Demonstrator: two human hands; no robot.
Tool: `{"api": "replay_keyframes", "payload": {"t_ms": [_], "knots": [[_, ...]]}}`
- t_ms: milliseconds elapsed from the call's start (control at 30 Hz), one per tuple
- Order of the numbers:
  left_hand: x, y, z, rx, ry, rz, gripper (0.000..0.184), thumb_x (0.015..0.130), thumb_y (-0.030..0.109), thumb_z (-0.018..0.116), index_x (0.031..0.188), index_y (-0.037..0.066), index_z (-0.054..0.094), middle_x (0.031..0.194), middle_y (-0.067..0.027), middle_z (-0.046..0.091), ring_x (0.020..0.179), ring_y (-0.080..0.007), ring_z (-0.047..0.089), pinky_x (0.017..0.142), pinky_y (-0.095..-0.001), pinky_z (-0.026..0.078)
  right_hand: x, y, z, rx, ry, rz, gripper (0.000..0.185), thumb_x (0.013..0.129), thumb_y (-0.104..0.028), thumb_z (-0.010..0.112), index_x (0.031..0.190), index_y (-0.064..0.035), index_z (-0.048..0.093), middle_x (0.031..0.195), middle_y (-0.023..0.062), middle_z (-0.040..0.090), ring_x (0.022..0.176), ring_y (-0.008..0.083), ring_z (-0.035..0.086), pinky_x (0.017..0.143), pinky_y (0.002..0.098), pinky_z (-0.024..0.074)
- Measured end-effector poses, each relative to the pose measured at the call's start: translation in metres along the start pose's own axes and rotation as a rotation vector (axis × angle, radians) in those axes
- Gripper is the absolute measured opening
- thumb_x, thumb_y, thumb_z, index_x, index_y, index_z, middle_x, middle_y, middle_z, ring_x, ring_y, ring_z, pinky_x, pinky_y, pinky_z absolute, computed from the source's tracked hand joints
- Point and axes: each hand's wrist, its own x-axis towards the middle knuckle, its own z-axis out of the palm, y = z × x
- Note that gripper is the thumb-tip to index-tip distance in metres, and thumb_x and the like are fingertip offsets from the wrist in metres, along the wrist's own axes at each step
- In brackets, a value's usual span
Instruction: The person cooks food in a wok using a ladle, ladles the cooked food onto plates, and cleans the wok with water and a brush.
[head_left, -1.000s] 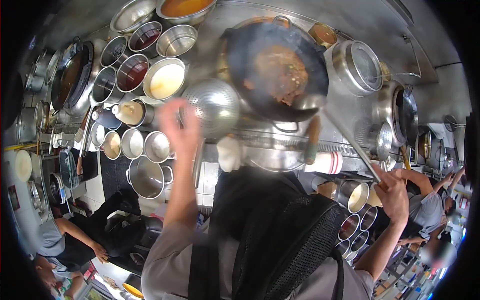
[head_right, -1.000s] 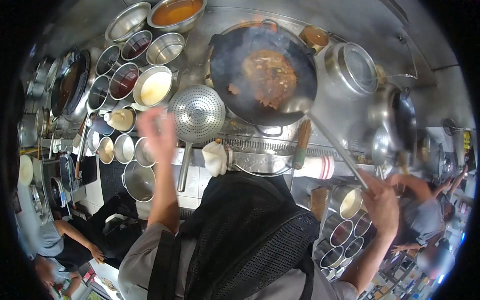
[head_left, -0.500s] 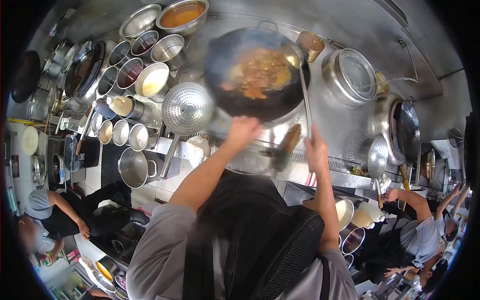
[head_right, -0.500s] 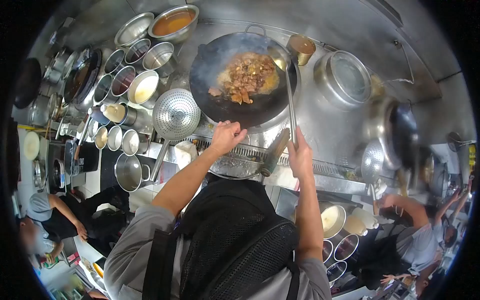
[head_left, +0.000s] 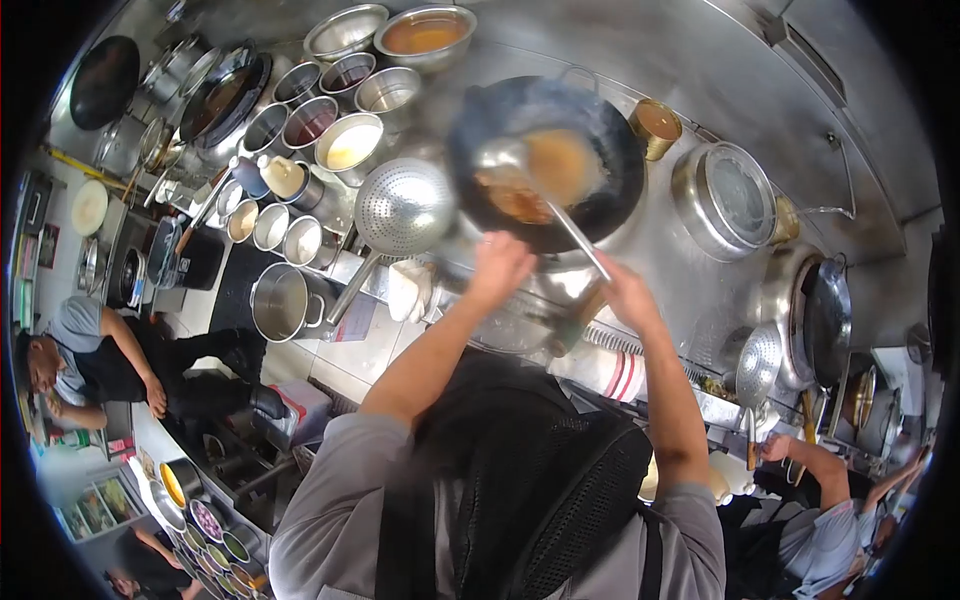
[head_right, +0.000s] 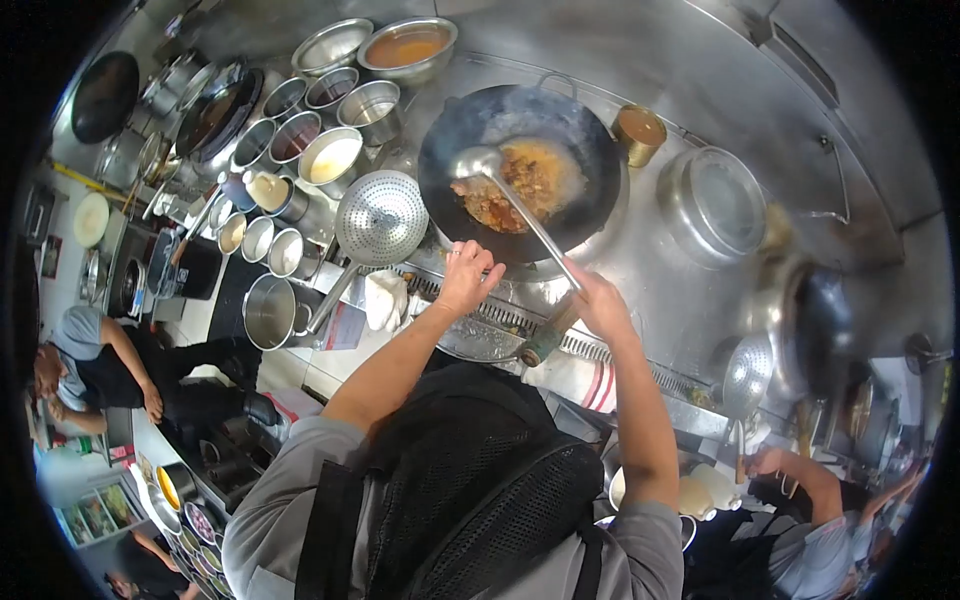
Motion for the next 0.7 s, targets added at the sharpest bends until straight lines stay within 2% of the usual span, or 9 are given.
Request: {"api": "replay_keyframes", "payload": {"t_ms": [67, 167, 267, 333, 400, 500, 600, 633, 700], "knots": [[0.000, -0.001, 0.001, -0.014, 0.001, -0.004, 0.023, 0.088, 0.025, 0.078, 0.081, 0.010, 0.063, 0.097, -0.0095, 0.055, 0.100, -0.0346, 0.051, 0.086, -0.0491, 0.042, -0.027, 0.008, -0.014, -0.254, -0.086, 0.063, 0.067, 0.093, -0.005, 0.061, 0.154, -0.0321, 0.050, 0.110, 0.0143, 0.071, 0.098, 0.0385, 0.070, 0.089, 0.0474, 0.0566], [0.001, 0.001, -0.002, -0.025, -0.005, -0.010, 0.024, 0.088, 0.025, 0.078, 0.080, 0.010, 0.062, 0.095, -0.0103, 0.055, 0.099, -0.0353, 0.052, 0.086, -0.0492, 0.043, -0.058, 0.005, -0.050, -0.452, -0.122, 0.135, 0.065, 0.093, -0.007, 0.060, 0.150, -0.0366, 0.054, 0.112, 0.0135, 0.070, 0.090, 0.0403, 0.070, 0.082, 0.0497, 0.0577], [0.001, -0.001, 0.002, -0.019, 0.002, -0.008, 0.024, 0.088, 0.025, 0.077, 0.079, 0.009, 0.062, 0.092, -0.0107, 0.055, 0.098, -0.0357, 0.052, 0.085, -0.0489, 0.043, -0.077, -0.005, -0.094, -0.628, -0.096, 0.126, 0.059, 0.093, -0.008, 0.063, 0.146, -0.0345, 0.059, 0.106, 0.0134, 0.069, 0.084, 0.0375, 0.071, 0.075, 0.0483, 0.0584], [0.001, 0.001, 0.001, 0.007, -0.013, -0.014, 0.024, 0.087, 0.025, 0.078, 0.078, 0.010, 0.062, 0.091, -0.0100, 0.055, 0.097, -0.0353, 0.053, 0.084, -0.0484, 0.043, -0.089, -0.029, -0.129, -0.588, -0.027, 0.048, 0.059, 0.089, -0.003, 0.066, 0.142, -0.0277, 0.064, 0.099, 0.0136, 0.067, 0.077, 0.0350, 0.069, 0.071, 0.0449, 0.0560], [0.001, -0.001, 0.003, 0.030, -0.018, -0.024, 0.024, 0.086, 0.025, 0.078, 0.077, 0.010, 0.062, 0.090, -0.0095, 0.055, 0.096, -0.0347, 0.053, 0.083, -0.0482, 0.043, -0.096, -0.073, -0.169, -0.383, -0.058, 0.145, 0.057, 0.085, -0.004, 0.067, 0.139, -0.0229, 0.067, 0.098, 0.0147, 0.068, 0.086, 0.0362, 0.070, 0.074, 0.0464, 0.0553], [0.000, -0.001, 0.008, 0.055, -0.002, -0.024, 0.023, 0.086, 0.026, 0.078, 0.077, 0.011, 0.063, 0.090, -0.0081, 0.056, 0.096, -0.0331, 0.054, 0.083, -0.0483, 0.043, -0.104, -0.122, -0.214, -0.308, -0.216, 0.455, 0.055, 0.082, 0.001, 0.070, 0.134, -0.0158, 0.071, 0.094, 0.0187, 0.068, 0.082, 0.0366, 0.069, 0.075, 0.0440, 0.0526], [0.000, 0.002, 0.011, 0.059, -0.019, -0.027, 0.023, 0.086, 0.026, 0.078, 0.077, 0.011, 0.064, 0.091, -0.0075, 0.057, 0.097, -0.0324, 0.054, 0.083, -0.0481, 0.043, -0.107, -0.112, -0.205, -0.298, -0.211, 0.370, 0.056, 0.082, -0.001, 0.072, 0.136, -0.0156, 0.069, 0.091, 0.0196, 0.068, 0.082, 0.0372, 0.069, 0.077, 0.0450, 0.0530], [0.001, 0.002, 0.011, 0.054, -0.022, -0.031, 0.023, 0.086, 0.026, 0.078, 0.078, 0.011, 0.064, 0.091, -0.0075, 0.057, 0.097, -0.0323, 0.054, 0.083, -0.0480, 0.043, -0.107, -0.095, -0.189, -0.287, -0.183, 0.335, 0.063, 0.080, 0.005, 0.071, 0.141, -0.0128, 0.066, 0.093, 0.0175, 0.068, 0.074, 0.0259, 0.062, 0.075, 0.0371, 0.0517], [0.001, 0.003, 0.011, 0.046, -0.026, -0.025, 0.022, 0.087, 0.027, 0.078, 0.080, 0.010, 0.065, 0.092, -0.0076, 0.057, 0.097, -0.0323, 0.055, 0.084, -0.0479, 0.043, -0.097, -0.051, -0.147, -0.222, -0.107, 0.185, 0.060, 0.084, 0.001, 0.071, 0.142, -0.0115, 0.064, 0.094, 0.0192, 0.070, 0.074, 0.0263, 0.064, 0.075, 0.0378, 0.0529]]}}
